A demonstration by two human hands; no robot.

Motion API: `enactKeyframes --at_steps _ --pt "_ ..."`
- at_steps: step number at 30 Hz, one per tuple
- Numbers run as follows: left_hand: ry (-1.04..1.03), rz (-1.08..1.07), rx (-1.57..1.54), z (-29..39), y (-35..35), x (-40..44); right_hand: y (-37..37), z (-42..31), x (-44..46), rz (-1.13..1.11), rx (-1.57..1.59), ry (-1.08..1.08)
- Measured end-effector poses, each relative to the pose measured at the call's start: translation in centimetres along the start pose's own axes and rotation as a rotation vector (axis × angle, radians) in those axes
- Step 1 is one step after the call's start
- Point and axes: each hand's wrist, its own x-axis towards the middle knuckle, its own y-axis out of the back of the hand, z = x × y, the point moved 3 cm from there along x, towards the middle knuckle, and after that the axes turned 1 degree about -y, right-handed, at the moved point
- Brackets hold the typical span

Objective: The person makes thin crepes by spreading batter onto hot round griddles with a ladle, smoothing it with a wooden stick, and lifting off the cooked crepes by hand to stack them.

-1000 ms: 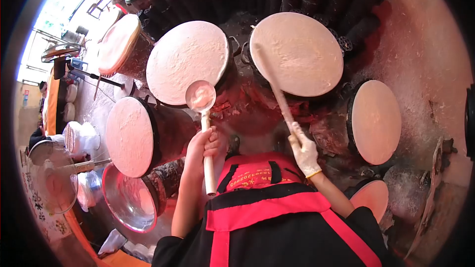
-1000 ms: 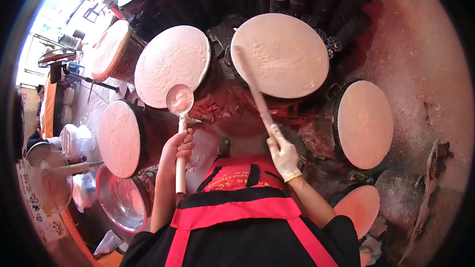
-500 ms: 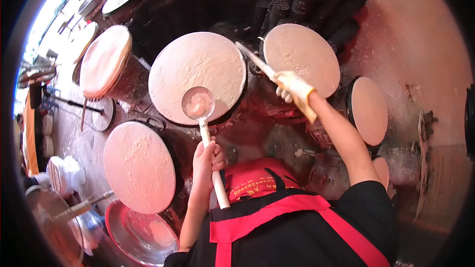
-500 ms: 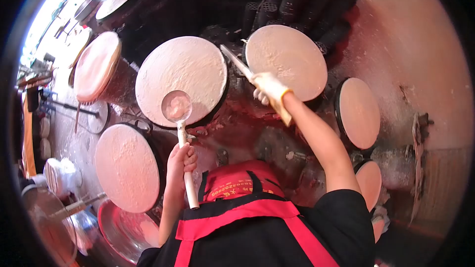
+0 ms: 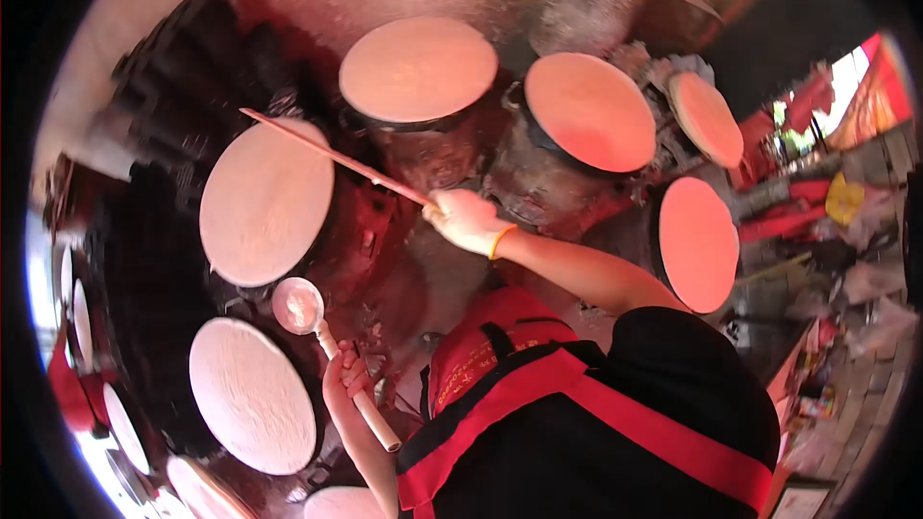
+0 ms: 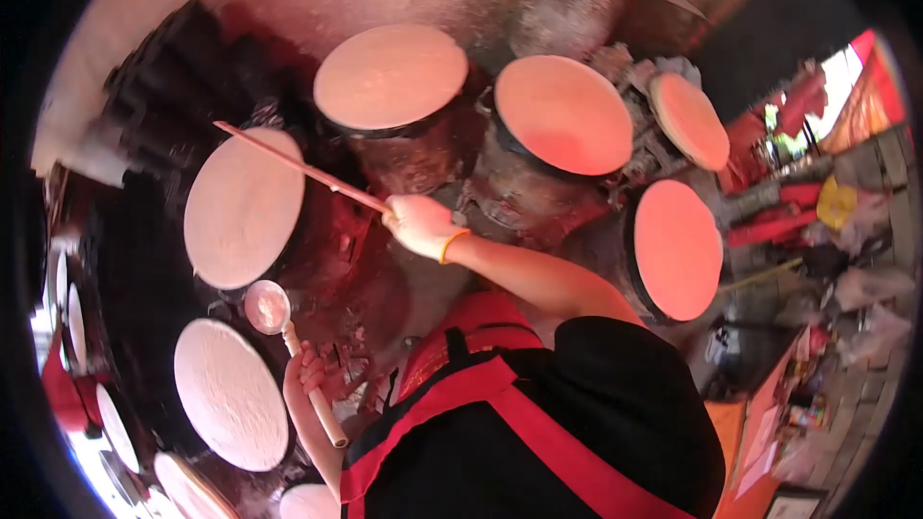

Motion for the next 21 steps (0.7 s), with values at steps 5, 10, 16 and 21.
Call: enactKeyframes --at_steps 5,10,16,21 --pt "0.176 0.070 0.016 -6.3 -5.8 5.0 9.3 15.5 2.4 0.312 -0.349 -0.061" --pt "0.244 0.121 -0.051 -13.9 -10.4 9.5 14.0 23.1 6.9 0.342 -0.321 -0.181" --pt "0.207 0.125 0.075 -19.7 -16.8 12.0 15.0 25.5 13.4 0.357 -0.340 -0.242" --pt "0.241 0.120 0.200 -19.7 -20.0 17.0 14.5 28.4 17.5 0.527 -0.294 -0.105"
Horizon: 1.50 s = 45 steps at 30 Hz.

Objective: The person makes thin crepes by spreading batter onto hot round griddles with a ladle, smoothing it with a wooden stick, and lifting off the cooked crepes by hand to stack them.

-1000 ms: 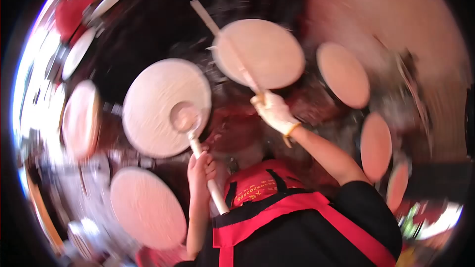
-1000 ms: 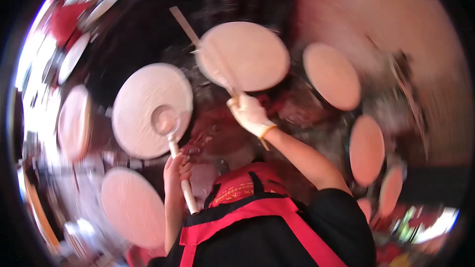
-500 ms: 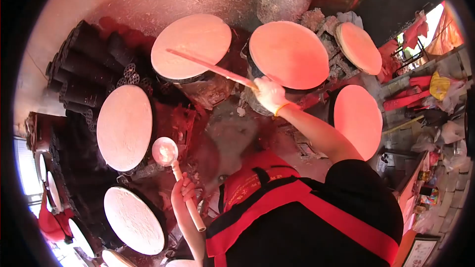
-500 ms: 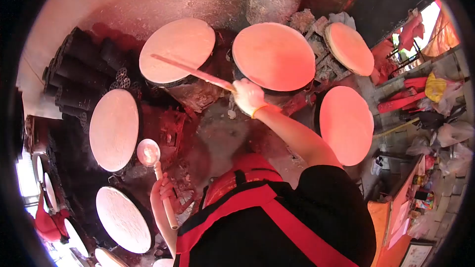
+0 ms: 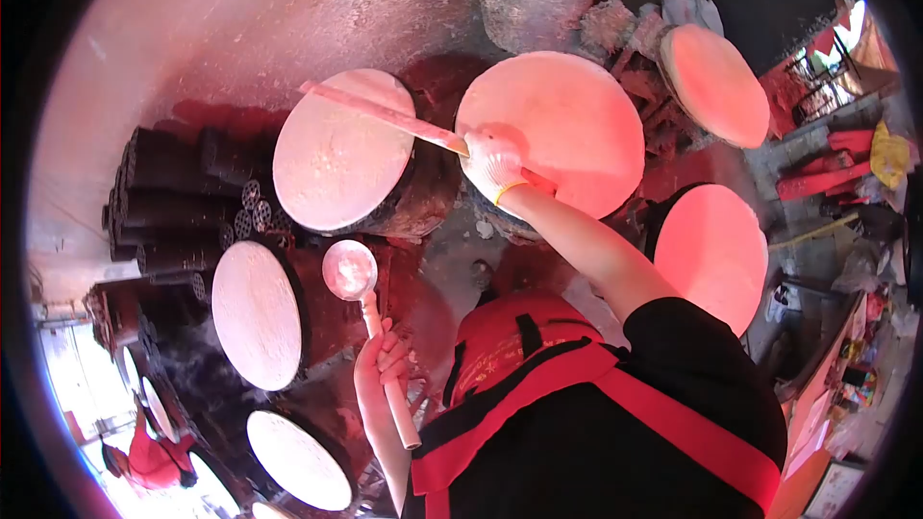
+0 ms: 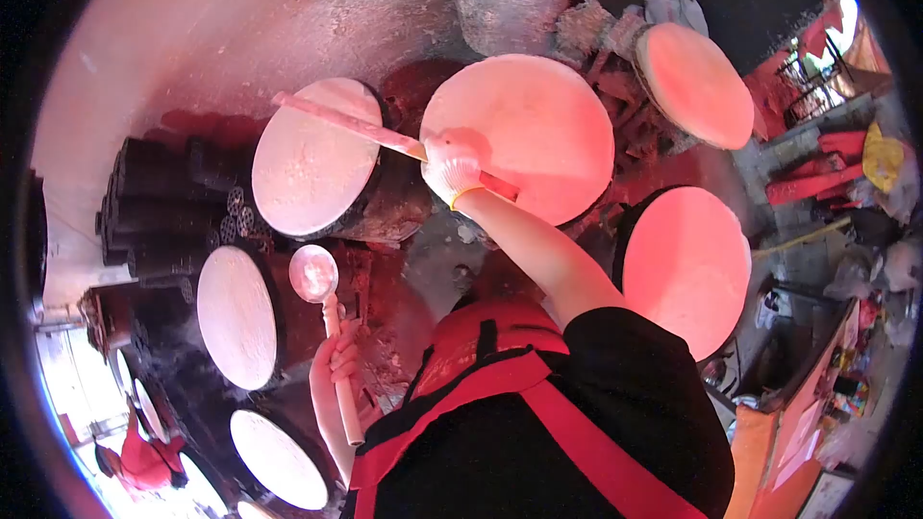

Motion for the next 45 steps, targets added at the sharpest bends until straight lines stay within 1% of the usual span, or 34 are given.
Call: enactKeyframes --at_steps 2,5,6,7,9,10,11,12,14,15,17,18,19,20,22,23,24,25,26,27,28,29,30,31,32,33,35,38,40,41,42,43,44,45 --pt "0.033 0.026 0.028 1.3 -0.6 2.6 0.6 0.2 0.4 -0.081 0.032 -0.096" --pt "0.072 -0.010 0.146 2.9 -3.2 5.9 6.4 1.0 1.8 -0.026 -0.008 -0.168" --pt "0.093 -0.021 0.197 3.6 -3.8 7.1 10.0 1.5 2.6 -0.099 0.163 -0.248" --pt "0.115 -0.033 0.245 3.8 -4.5 8.4 13.7 2.6 3.4 0.005 0.256 -0.186" --pt "0.112 -0.024 0.298 3.8 -6.1 10.4 19.9 5.6 5.5 0.129 0.318 -0.280" --pt "0.122 -0.029 0.332 4.1 -6.8 11.2 23.0 7.6 6.7 0.146 0.293 -0.442" --pt "0.127 -0.035 0.369 4.0 -7.3 12.0 26.7 9.4 7.0 0.365 0.443 -0.343" --pt "0.104 0.005 0.403 3.6 -8.4 12.3 30.2 12.7 7.7 0.449 0.469 -0.362" --pt "0.136 -0.007 0.404 2.8 -9.7 12.6 38.1 20.3 8.3 0.622 0.521 -0.388" --pt "0.145 -0.017 0.402 2.3 -10.3 13.0 41.7 22.5 7.7 0.710 0.549 -0.390" --pt "0.187 -0.064 0.365 1.3 -11.1 13.1 48.2 23.2 5.0 0.743 0.441 -0.499" --pt "0.199 -0.084 0.354 0.7 -11.1 13.2 50.0 27.1 3.6 0.773 0.407 -0.550" --pt "0.211 -0.103 0.340 0.0 -11.0 13.3 51.4 32.6 2.6 0.801 0.372 -0.598" --pt "0.230 -0.105 0.309 -0.6 -10.7 13.3 51.7 36.7 1.5 0.825 0.338 -0.647" --pt "0.233 -0.087 0.233 -2.8 -10.5 12.5 48.8 40.7 -0.7 0.901 0.717 -0.700" --pt "0.224 -0.072 0.190 -4.0 -10.2 11.9 46.9 43.1 -1.7 0.866 0.774 -0.650" --pt "0.214 -0.081 0.159 -5.4 -9.9 11.0 45.2 43.9 -2.6 0.876 0.706 -0.741" --pt "0.170 -0.057 0.150 -6.8 -9.7 10.0 42.4 47.2 -3.3 0.871 0.781 -0.776" --pt "0.158 -0.055 0.137 -8.0 -9.1 9.0 39.0 51.8 -3.8 0.850 0.821 -0.732" --pt "0.150 -0.056 0.126 -9.5 -8.5 7.9 36.9 52.0 -5.1 0.886 0.845 -0.782" --pt "0.131 -0.007 0.070 -11.2 -8.5 6.7 34.9 52.1 -6.1 0.868 0.776 -0.931" --pt "0.116 0.043 0.013 -12.8 -9.0 5.0 31.7 54.1 -6.9 1.042 0.848 -0.959" --pt "0.102 0.096 -0.043 -14.3 -9.3 3.3 29.0 55.6 -7.9 1.115 0.790 -1.040" --pt "0.090 0.102 -0.113 -15.4 -9.7 1.9 26.2 57.1 -8.9 1.187 0.732 -1.123" --pt "0.078 0.105 -0.181 -16.6 -9.8 0.5 25.3 57.5 -10.2 1.152 0.543 -1.244" --pt "0.065 0.105 -0.248 -17.7 -9.6 -0.6 25.5 56.8 -10.7 1.105 0.542 -1.267" --pt "0.032 0.105 -0.249 -19.0 -8.5 -2.1 26.8 54.4 -11.1 1.016 0.541 -1.305" --pt "0.004 0.114 -0.287 -20.6 -6.9 -4.2 27.7 53.5 -11.6 0.944 0.448 -1.320" --pt "-0.053 0.091 -0.367 -21.6 -5.6 -6.0 27.0 53.4 -12.5 0.946 0.492 -1.400" --pt "-0.070 0.081 -0.373 -22.0 -4.9 -6.8 25.8 52.9 -12.8 1.061 0.634 -1.205" --pt "-0.109 0.071 -0.394 -22.7 -4.5 -8.0 25.1 50.3 -12.4 0.993 1.061 -1.070" --pt "-0.179 0.063 -0.434 -23.5 -3.6 -9.6 24.5 47.5 -12.2 0.881 1.460 -0.993" --pt "-0.167 -0.010 -0.389 -23.7 -1.6 -10.7 24.8 39.7 -11.9 0.827 1.494 -1.009" --pt "-0.194 -0.023 -0.362 -23.9 1.1 -11.9 23.5 35.3 -12.4 0.309 1.489 -0.727"
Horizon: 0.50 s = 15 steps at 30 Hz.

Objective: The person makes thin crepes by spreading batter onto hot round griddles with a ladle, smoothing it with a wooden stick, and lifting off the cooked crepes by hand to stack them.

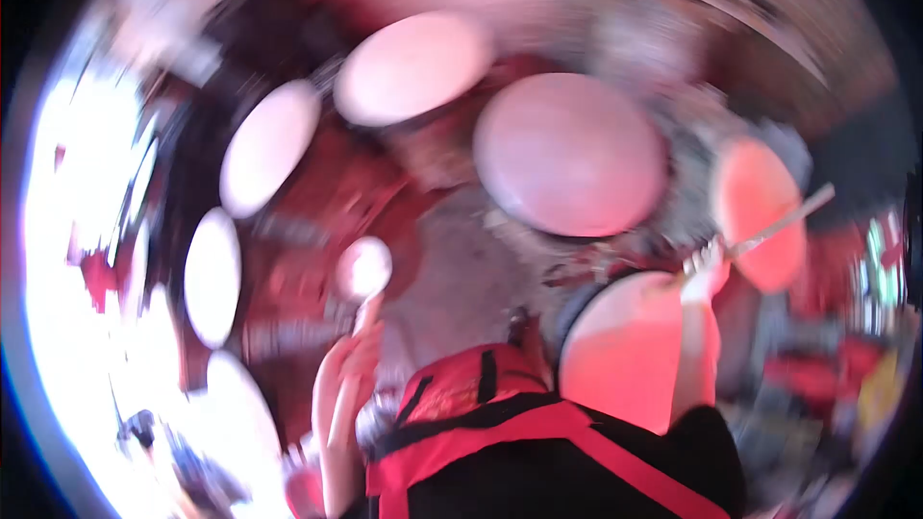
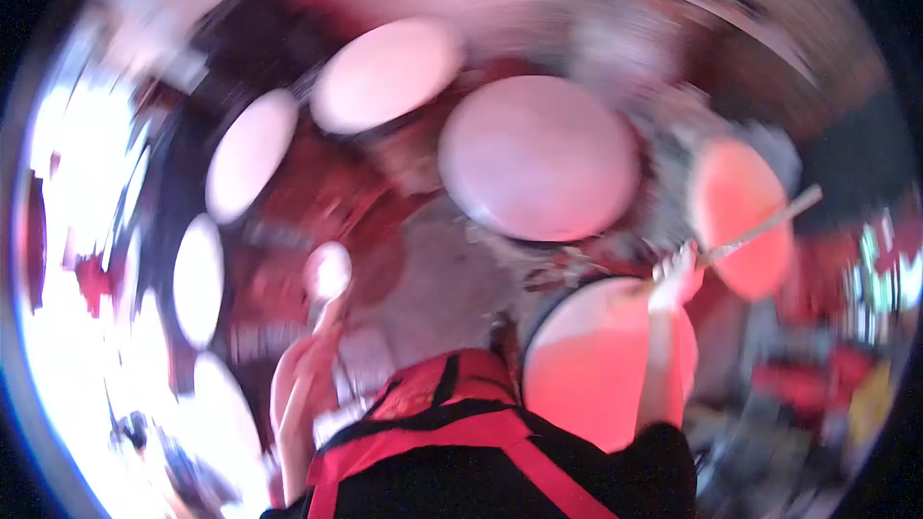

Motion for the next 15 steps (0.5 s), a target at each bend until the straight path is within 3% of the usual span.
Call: enactKeyframes --at_steps 2,4,6,9,10,13,14,15 --pt "-0.081 0.000 0.024 1.1 4.4 -2.8 -9.4 4.4 -9.1 -0.387 -0.297 -0.277" --pt "-0.047 -0.093 -0.493 0.8 7.4 -7.0 -15.5 11.3 -19.2 -0.848 -0.420 -0.618" --pt "-0.218 -0.170 -0.629 1.1 13.0 -10.8 -20.3 14.7 -32.5 -1.334 -0.680 -0.616" --pt "-0.561 -0.171 -0.743 1.1 22.0 -16.0 -23.2 17.8 -49.2 -2.184 -0.923 -0.085" --pt "-0.687 -0.126 -0.721 0.8 25.4 -18.1 -23.2 18.6 -54.3 -2.369 -0.957 -0.256" --pt "-1.075 0.440 -0.583 0.2 36.8 -24.1 -21.2 20.0 -68.5 -2.515 -1.402 -0.879" --pt "-1.175 0.481 -0.596 -1.7 43.1 -26.2 -17.6 20.1 -72.6 -2.523 -1.577 -0.911" --pt "-1.234 0.700 -0.546 -1.6 48.6 -28.4 -16.2 21.9 -77.3 -2.518 -1.722 -0.971"
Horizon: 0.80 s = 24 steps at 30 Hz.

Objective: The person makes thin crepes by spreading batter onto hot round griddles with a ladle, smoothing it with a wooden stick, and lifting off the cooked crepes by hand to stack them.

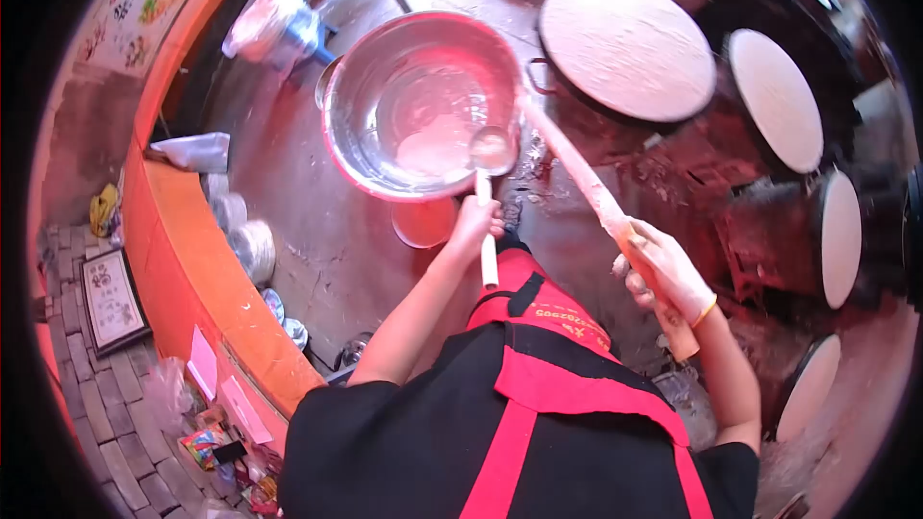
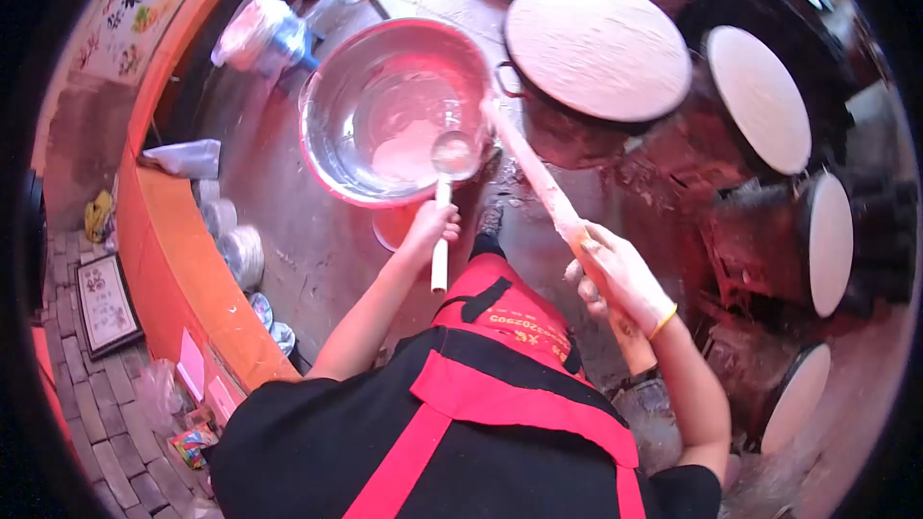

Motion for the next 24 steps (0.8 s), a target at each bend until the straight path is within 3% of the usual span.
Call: enactKeyframes --at_steps 3,5,8,11,13,14,16,19,21,22,24 --pt "-0.244 0.379 0.634 6.5 10.0 8.1 -3.4 -6.0 8.7 -0.133 -0.101 -0.227" --pt "-0.266 0.441 0.920 10.9 14.4 11.6 -5.0 -9.4 13.9 -0.152 -0.258 -0.283" --pt "-0.810 0.465 1.449 13.7 19.4 18.8 -7.4 -14.7 19.4 -0.128 -0.856 -0.152" --pt "-0.233 0.673 1.527 14.9 19.9 22.2 -9.3 -18.0 24.4 -0.192 -1.199 -0.106" --pt "-0.211 0.322 1.335 15.3 19.0 21.6 -10.5 -19.7 25.8 -0.297 -1.359 -0.022" --pt "-0.205 0.157 1.226 15.4 18.5 21.1 -10.7 -20.2 25.8 -0.323 -1.341 -0.092" --pt "-0.085 0.019 1.317 15.5 17.8 19.3 -10.7 -21.4 25.0 -0.361 -1.302 -0.215" --pt "0.001 -0.164 1.296 18.0 14.8 12.5 -8.7 -22.9 22.2 -0.479 -1.507 0.039" --pt "0.026 -0.150 1.410 18.6 15.6 10.8 -8.9 -23.6 20.9 -0.501 -1.600 0.023" --pt "-0.200 -0.017 1.549 18.0 16.4 11.3 -9.0 -23.8 20.7 -0.510 -1.646 0.015" --pt "-0.294 0.184 1.360 18.2 17.6 14.4 -11.0 -24.4 22.1 -0.431 -1.863 0.068"
